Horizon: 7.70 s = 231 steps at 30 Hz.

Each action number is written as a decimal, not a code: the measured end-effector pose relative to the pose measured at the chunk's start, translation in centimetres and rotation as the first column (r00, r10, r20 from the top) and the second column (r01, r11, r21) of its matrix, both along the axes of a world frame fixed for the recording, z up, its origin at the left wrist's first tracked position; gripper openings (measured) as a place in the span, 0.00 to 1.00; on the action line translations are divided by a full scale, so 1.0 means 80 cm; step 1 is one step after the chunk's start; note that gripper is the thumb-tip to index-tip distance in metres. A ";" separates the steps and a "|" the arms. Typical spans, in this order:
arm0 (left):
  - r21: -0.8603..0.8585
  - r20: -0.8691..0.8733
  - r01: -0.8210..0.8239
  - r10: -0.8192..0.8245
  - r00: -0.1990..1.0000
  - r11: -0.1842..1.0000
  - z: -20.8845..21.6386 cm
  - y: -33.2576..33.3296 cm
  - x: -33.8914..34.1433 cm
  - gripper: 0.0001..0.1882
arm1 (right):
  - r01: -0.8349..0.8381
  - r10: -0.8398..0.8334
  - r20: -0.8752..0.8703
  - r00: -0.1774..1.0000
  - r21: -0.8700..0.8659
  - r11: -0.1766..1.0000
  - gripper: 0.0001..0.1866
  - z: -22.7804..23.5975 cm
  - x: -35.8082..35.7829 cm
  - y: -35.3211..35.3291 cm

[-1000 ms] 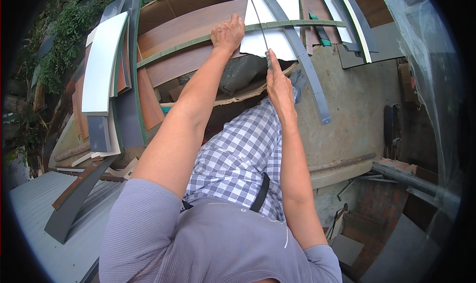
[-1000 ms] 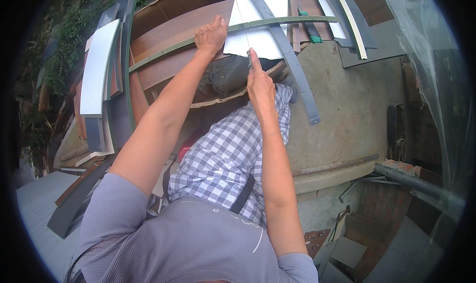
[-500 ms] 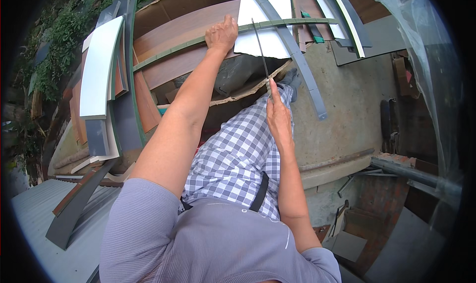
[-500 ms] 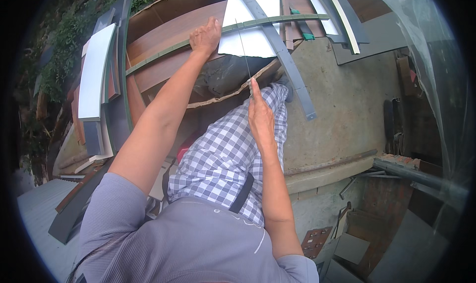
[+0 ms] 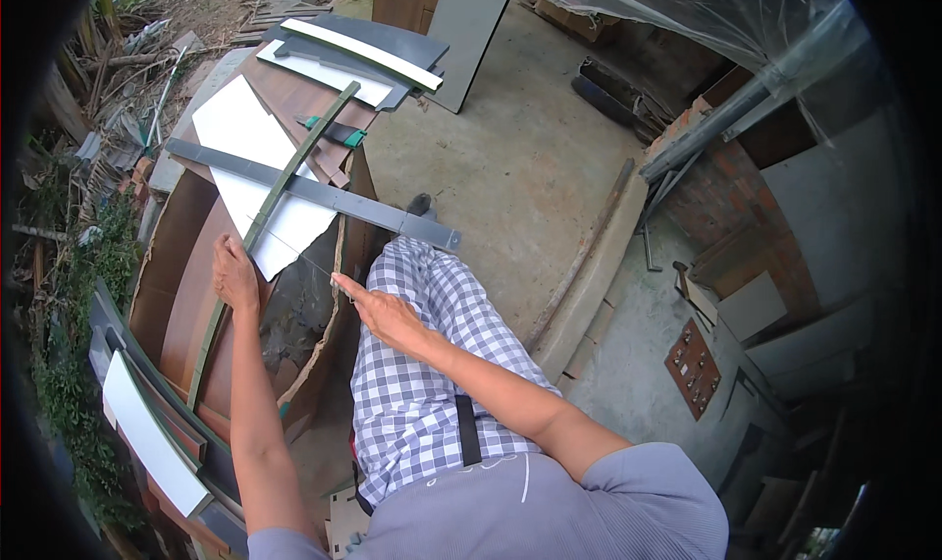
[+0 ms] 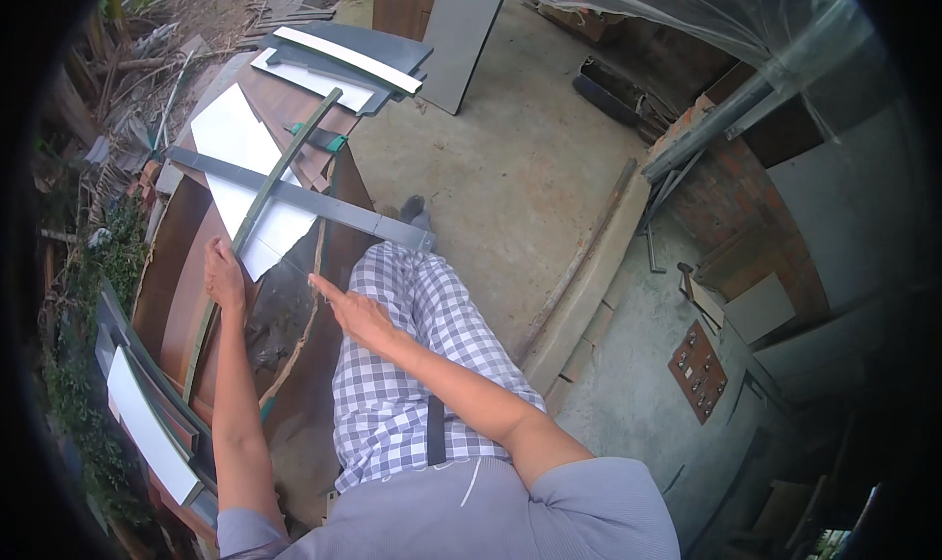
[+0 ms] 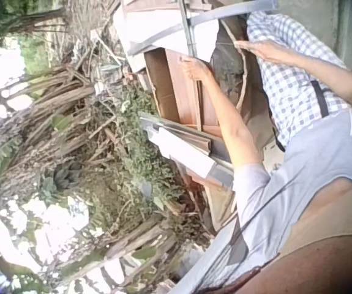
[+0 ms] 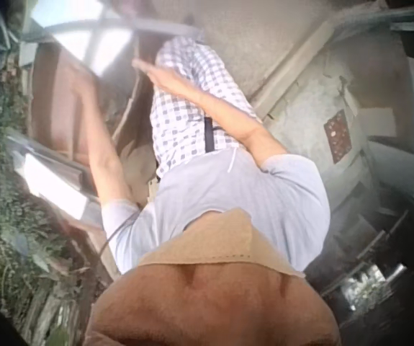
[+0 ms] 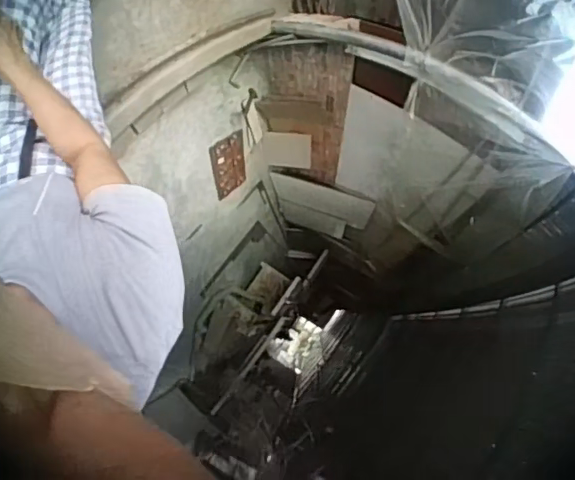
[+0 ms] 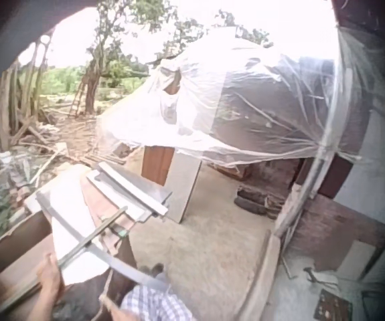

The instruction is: Sawing a board along a marked line using a handsaw and a straight edge guide.

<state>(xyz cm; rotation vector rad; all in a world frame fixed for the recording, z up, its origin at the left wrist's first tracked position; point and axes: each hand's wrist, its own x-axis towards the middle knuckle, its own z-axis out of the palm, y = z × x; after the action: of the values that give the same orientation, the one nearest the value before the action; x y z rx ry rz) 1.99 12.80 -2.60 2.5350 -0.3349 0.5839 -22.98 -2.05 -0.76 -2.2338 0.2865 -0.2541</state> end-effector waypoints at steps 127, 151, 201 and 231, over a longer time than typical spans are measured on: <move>-0.031 0.237 -0.095 0.100 0.966 0.995 -0.001 -0.087 -0.032 0.08 | -0.027 0.030 -0.104 0.994 0.025 0.999 0.35 0.020 -0.020 0.000; -0.042 0.270 -0.097 0.105 0.957 0.994 -0.001 -0.085 -0.034 0.07 | -0.062 0.055 -0.204 0.977 -0.030 0.998 0.33 0.048 0.037 -0.002; -0.065 0.267 -0.102 0.116 0.957 0.993 -0.004 -0.085 -0.034 0.07 | -0.053 0.052 -0.202 0.978 -0.002 0.999 0.34 0.033 -0.003 0.008; -0.052 0.270 -0.105 0.116 0.956 0.993 -0.004 -0.087 -0.036 0.06 | -0.052 0.043 -0.198 0.979 -0.041 0.998 0.32 0.055 0.090 0.006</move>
<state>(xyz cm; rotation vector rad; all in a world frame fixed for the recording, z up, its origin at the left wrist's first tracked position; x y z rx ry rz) -0.90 5.85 -2.95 2.4501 -0.2763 0.9784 -15.78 -1.55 3.63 -2.3113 0.3360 -0.0130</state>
